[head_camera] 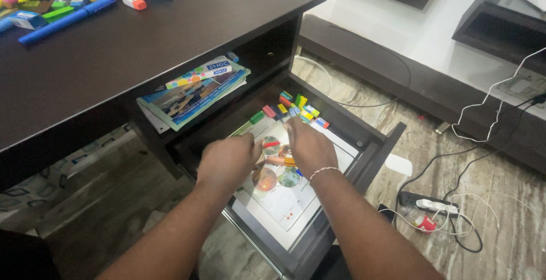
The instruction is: The person repeatedly picks up colorful markers and pens from an open drawer and places them onto the desk surface. The person handles the items one by one or in small groups, moving them from the drawer to the desk.
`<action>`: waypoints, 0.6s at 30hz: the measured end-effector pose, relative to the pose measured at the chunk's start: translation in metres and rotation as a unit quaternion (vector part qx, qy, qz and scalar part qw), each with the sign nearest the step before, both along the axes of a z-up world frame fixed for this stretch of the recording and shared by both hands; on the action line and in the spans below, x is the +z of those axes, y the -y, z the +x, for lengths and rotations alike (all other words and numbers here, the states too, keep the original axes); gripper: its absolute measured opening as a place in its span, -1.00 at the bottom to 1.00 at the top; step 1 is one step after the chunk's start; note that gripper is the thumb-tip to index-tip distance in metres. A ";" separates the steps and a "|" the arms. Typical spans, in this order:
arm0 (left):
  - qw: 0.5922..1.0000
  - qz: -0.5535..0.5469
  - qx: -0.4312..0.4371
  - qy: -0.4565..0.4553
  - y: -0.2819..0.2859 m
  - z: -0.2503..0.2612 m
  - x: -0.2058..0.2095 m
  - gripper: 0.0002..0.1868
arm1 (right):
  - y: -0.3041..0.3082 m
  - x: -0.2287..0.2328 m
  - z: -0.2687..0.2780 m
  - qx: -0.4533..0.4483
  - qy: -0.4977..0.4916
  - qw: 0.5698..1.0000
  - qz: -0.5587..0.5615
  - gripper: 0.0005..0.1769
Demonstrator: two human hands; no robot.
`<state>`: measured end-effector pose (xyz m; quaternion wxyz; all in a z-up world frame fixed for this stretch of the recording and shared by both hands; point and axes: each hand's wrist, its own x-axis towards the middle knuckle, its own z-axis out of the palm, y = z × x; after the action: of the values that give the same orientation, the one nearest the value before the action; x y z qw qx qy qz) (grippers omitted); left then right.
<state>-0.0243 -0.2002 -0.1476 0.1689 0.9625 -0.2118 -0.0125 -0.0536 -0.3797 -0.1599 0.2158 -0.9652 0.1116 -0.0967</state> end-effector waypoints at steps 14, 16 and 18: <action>0.997 -0.038 -0.064 -0.005 0.001 -0.006 0.002 -0.72 | -0.007 0.001 -0.003 0.146 -0.063 0.986 -0.045 -0.67; 0.997 -0.052 -0.054 -0.005 0.000 -0.011 0.008 -0.68 | -0.009 0.003 -0.003 0.131 -0.069 0.986 -0.072 -0.71; 0.997 -0.066 -0.043 0.026 -0.002 -0.014 0.013 -0.60 | -0.010 0.004 -0.003 0.110 -0.036 0.990 -0.082 -0.69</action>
<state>-0.0381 -0.1981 -0.1347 0.2263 0.9391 -0.2580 0.0190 -0.0569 -0.3693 -0.1559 0.1410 -0.9889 0.0044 -0.0462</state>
